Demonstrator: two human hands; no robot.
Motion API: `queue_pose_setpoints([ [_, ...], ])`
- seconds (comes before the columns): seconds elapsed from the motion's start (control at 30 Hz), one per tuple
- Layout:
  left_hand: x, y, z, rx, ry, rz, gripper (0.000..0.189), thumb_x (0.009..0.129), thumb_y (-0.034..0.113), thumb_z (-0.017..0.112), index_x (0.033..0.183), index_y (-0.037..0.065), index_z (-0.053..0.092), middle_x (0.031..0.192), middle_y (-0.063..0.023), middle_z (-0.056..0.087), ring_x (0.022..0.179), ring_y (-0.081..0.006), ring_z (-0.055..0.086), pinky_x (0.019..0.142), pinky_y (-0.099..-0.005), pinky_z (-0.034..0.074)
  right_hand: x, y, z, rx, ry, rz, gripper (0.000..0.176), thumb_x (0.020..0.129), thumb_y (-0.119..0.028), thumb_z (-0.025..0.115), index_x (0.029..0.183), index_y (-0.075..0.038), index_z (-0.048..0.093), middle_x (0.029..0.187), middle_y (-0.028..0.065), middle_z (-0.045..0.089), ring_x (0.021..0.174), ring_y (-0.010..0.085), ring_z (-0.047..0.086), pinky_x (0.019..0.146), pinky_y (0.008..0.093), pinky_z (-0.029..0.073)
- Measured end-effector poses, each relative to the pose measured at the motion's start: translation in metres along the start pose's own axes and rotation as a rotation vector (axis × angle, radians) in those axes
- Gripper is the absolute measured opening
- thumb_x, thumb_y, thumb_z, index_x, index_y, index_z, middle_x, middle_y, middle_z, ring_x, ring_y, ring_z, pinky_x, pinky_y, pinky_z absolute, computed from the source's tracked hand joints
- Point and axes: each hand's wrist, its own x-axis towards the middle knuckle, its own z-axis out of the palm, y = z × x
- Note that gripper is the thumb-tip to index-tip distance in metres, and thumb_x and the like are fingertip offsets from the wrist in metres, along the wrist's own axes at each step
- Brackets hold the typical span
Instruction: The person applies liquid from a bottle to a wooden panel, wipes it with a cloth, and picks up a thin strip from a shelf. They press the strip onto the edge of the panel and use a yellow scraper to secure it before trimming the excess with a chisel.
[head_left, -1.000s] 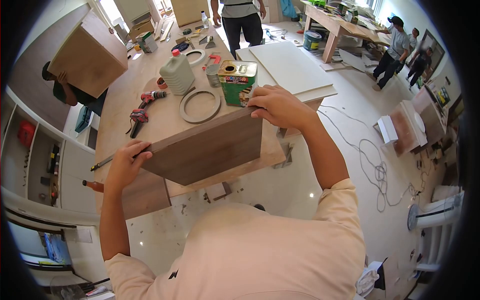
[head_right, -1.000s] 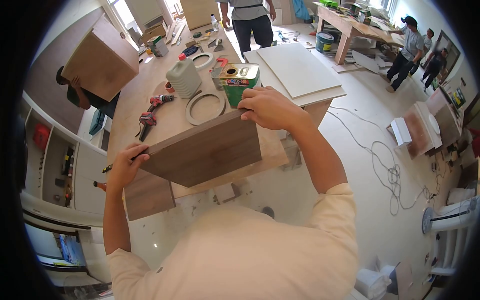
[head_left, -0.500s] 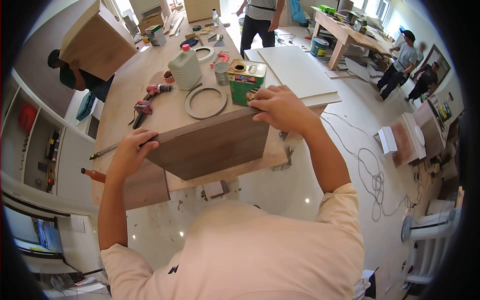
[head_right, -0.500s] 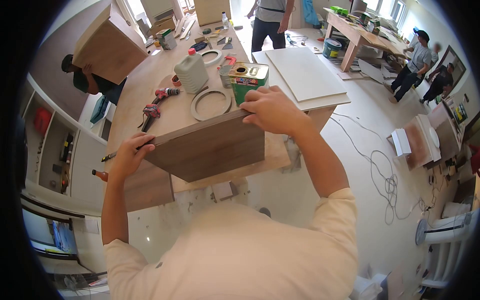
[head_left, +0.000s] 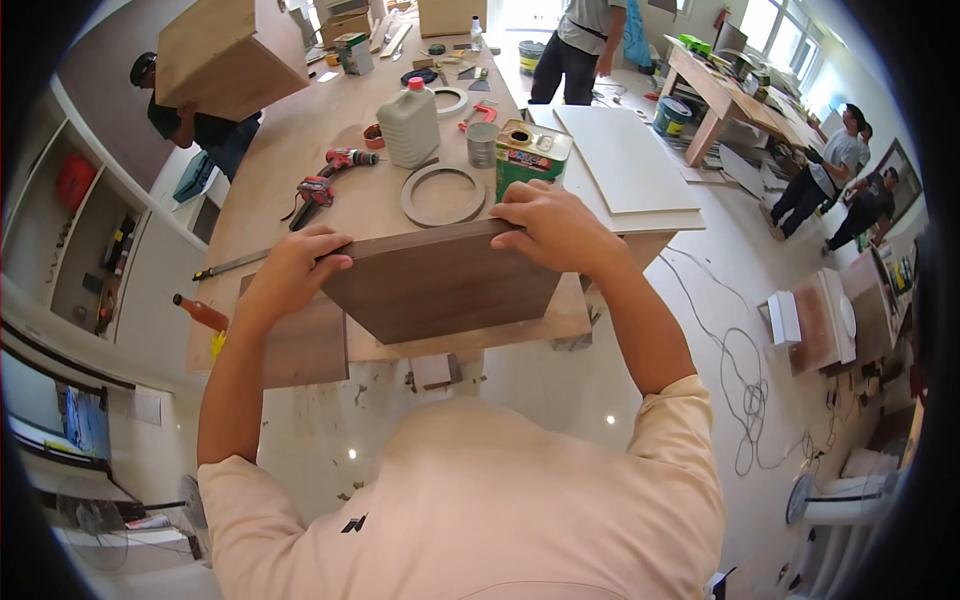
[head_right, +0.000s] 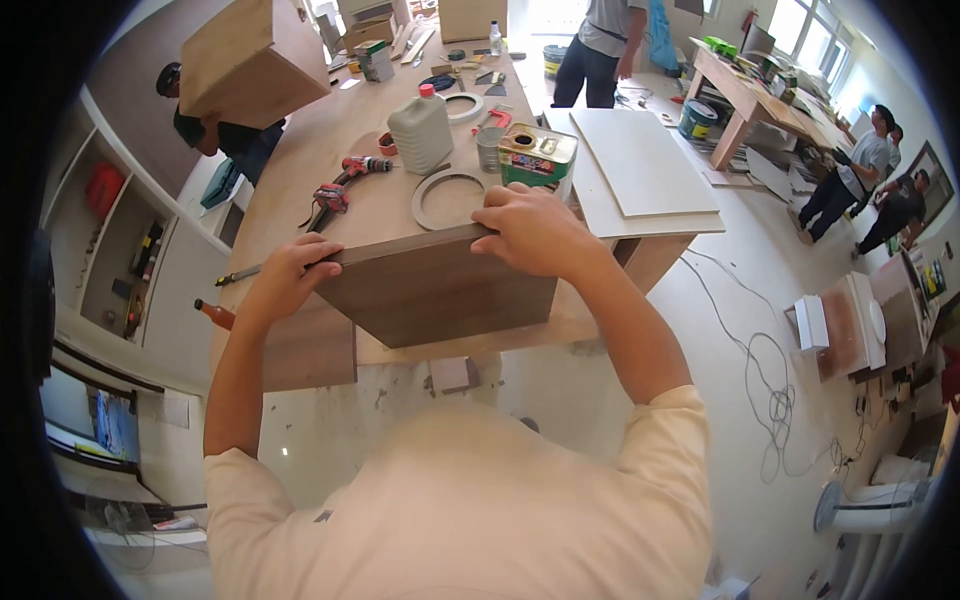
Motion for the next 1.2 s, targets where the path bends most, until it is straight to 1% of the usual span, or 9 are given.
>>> queue_pose_setpoints([
  [0.07, -0.001, -0.003, 0.0, -0.009, -0.017, -0.008, 0.03, 0.087, 0.018, 0.067, 0.11, -0.001, 0.066, 0.102, -0.0162, 0.064, 0.09, -0.0338, 0.061, 0.08, -0.0369, 0.047, 0.01, -0.011, 0.013, 0.023, 0.005, -0.029, 0.027, 0.086, -0.025, 0.069, 0.104, -0.005, 0.068, 0.098, 0.0084, 0.06, 0.097, 0.0287, 0.057, 0.085, 0.0393, 0.045],
  [0.23, -0.011, -0.009, 0.0, -0.048, 0.017, -0.008, 0.031, 0.087, 0.017, 0.067, 0.113, -0.001, 0.065, 0.104, -0.0156, 0.064, 0.092, -0.033, 0.061, 0.081, -0.037, 0.048, 0.031, -0.034, 0.03, 0.093, 0.018, -0.045, 0.027, 0.087, -0.028, 0.067, 0.101, -0.005, 0.068, 0.096, 0.0088, 0.059, 0.101, 0.0284, 0.056, 0.088, 0.0389, 0.045],
  [0.47, -0.036, -0.036, -0.005, -0.117, 0.073, -0.033, 0.03, 0.087, 0.013, 0.067, 0.114, -0.001, 0.064, 0.105, -0.0151, 0.064, 0.091, -0.0315, 0.061, 0.08, -0.0359, 0.048, 0.051, -0.053, 0.049, 0.101, 0.022, -0.057, 0.026, 0.089, -0.027, 0.065, 0.1, -0.004, 0.068, 0.097, 0.0091, 0.059, 0.102, 0.0282, 0.055, 0.089, 0.0392, 0.045],
  [0.57, -0.04, -0.041, -0.003, -0.146, 0.073, -0.059, 0.029, 0.088, 0.012, 0.066, 0.113, -0.002, 0.064, 0.104, -0.0152, 0.064, 0.09, -0.0314, 0.061, 0.08, -0.0359, 0.048, 0.062, -0.065, 0.056, 0.095, 0.008, -0.059, 0.026, 0.089, -0.027, 0.065, 0.1, -0.004, 0.069, 0.097, 0.0092, 0.059, 0.102, 0.0283, 0.055, 0.089, 0.0394, 0.045],
  [0.67, -0.041, -0.044, -0.002, -0.137, 0.102, -0.027, 0.026, 0.087, 0.011, 0.066, 0.11, -0.002, 0.065, 0.101, -0.0152, 0.064, 0.087, -0.0296, 0.061, 0.078, -0.0362, 0.049, 0.067, -0.07, 0.058, 0.093, 0.0, -0.05, 0.025, 0.089, -0.027, 0.065, 0.1, -0.004, 0.069, 0.098, 0.0093, 0.059, 0.101, 0.0283, 0.055, 0.088, 0.0395, 0.045],
  [0.77, -0.04, -0.047, -0.003, -0.119, 0.087, -0.018, 0.024, 0.088, 0.014, 0.065, 0.106, -0.002, 0.065, 0.099, -0.0151, 0.063, 0.086, -0.0309, 0.06, 0.077, -0.0377, 0.048, 0.067, -0.072, 0.059, 0.101, -0.001, -0.036, 0.026, 0.089, -0.027, 0.065, 0.1, -0.004, 0.069, 0.098, 0.0088, 0.059, 0.101, 0.0282, 0.056, 0.089, 0.0393, 0.045],
  [0.93, -0.041, -0.05, -0.005, -0.129, 0.051, -0.034, 0.023, 0.089, 0.017, 0.065, 0.103, -0.001, 0.064, 0.097, -0.0153, 0.062, 0.087, -0.0324, 0.059, 0.078, -0.0388, 0.047, 0.072, -0.078, 0.066, 0.089, 0.03, -0.065, 0.026, 0.087, -0.024, 0.068, 0.103, -0.003, 0.069, 0.096, 0.0104, 0.06, 0.098, 0.0291, 0.057, 0.086, 0.0379, 0.046],
  [1.03, -0.041, -0.055, -0.004, -0.146, 0.039, -0.027, 0.024, 0.089, 0.018, 0.065, 0.103, -0.001, 0.065, 0.097, -0.0154, 0.062, 0.088, -0.0327, 0.059, 0.078, -0.039, 0.047, 0.074, -0.084, 0.068, 0.084, 0.037, -0.054, 0.026, 0.088, -0.027, 0.066, 0.101, -0.005, 0.069, 0.098, 0.0081, 0.06, 0.1, 0.0272, 0.057, 0.088, 0.0389, 0.046],
  [1.2, -0.043, -0.055, -0.005, -0.141, 0.048, -0.009, 0.024, 0.089, 0.018, 0.065, 0.103, -0.001, 0.065, 0.097, -0.0159, 0.062, 0.089, -0.0334, 0.059, 0.078, -0.0391, 0.047, 0.089, -0.107, 0.08, 0.07, 0.05, -0.059, 0.024, 0.087, -0.027, 0.066, 0.098, -0.006, 0.069, 0.096, 0.0078, 0.059, 0.098, 0.0271, 0.057, 0.088, 0.0386, 0.046],
])
